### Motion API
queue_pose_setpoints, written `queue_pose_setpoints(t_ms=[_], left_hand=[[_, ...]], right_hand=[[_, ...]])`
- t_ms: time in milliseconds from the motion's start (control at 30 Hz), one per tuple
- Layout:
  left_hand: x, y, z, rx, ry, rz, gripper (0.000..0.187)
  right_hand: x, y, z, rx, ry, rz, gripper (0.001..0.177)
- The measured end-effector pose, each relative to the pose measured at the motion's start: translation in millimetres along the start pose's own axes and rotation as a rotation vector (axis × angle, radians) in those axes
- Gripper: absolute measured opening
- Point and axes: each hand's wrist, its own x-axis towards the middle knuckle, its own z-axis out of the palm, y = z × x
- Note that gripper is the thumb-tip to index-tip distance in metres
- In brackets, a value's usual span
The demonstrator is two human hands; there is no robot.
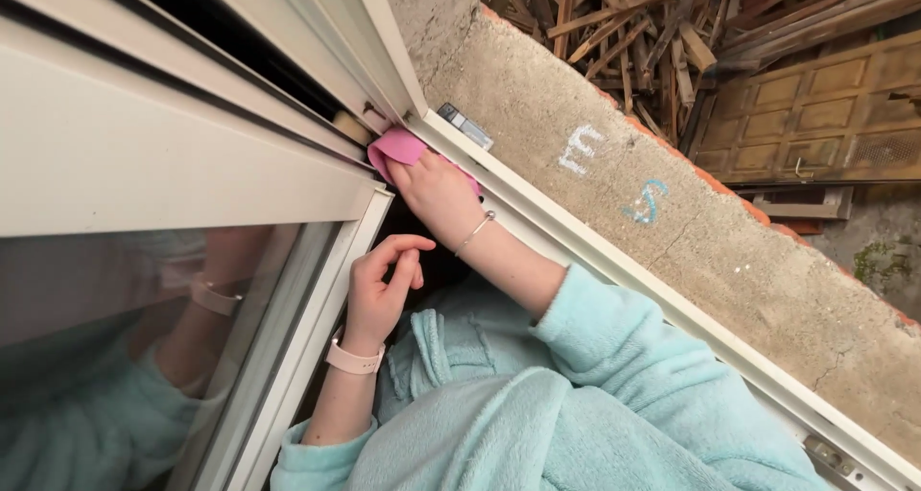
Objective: The person wipes the upper and side edges of an open window frame using a pink cloth. The person repeatedly rubs the same sections of the frame, focusing on the top horizontal bar and the vertical side near the hinge.
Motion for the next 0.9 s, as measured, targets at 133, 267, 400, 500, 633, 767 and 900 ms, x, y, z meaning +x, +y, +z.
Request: queue_pose_setpoints(t_ms=[133,267,400,500,633,767,900], left_hand=[[3.9,-3.8,-0.8,0.004,-0.042,-0.005,0.023],[4.5,-10.8,3.3,-0.021,-0.104,0.000,0.023],[3.6,-9.7,8.5,-0.033,-0.153,-0.006,0.023],[0.2,-14.8,11.1,-0.043,-0.153,0.007,0.022],[-2.3,-12.6,13.3,-0.059,-0.163,0.029,0.022],[-1.3,-8.7,9.0,-0.072,-0.167,0.032,0.022],[-4.1,-7.2,2.2,-0.079,-0.163,0.010,0.022]], right_hand=[[-20.1,13.1,-43.5,0.071,-0.115,0.006,0.026],[-42.9,11.3,-35.0,0.020,-0.130,0.007,0.028],[-3.7,1.2,-36.7,0.010,-0.084,0.033,0.027],[-1.2,1.5,-7.9,0.009,-0.061,0.030,0.025],[-24.0,2.5,2.2,0.046,-0.065,0.043,0.024],[-42.3,14.8,-72.2,0.011,-0.178,0.044,0.027],[-95.3,26.3,-76.6,0.000,-0.277,0.013,0.029]])
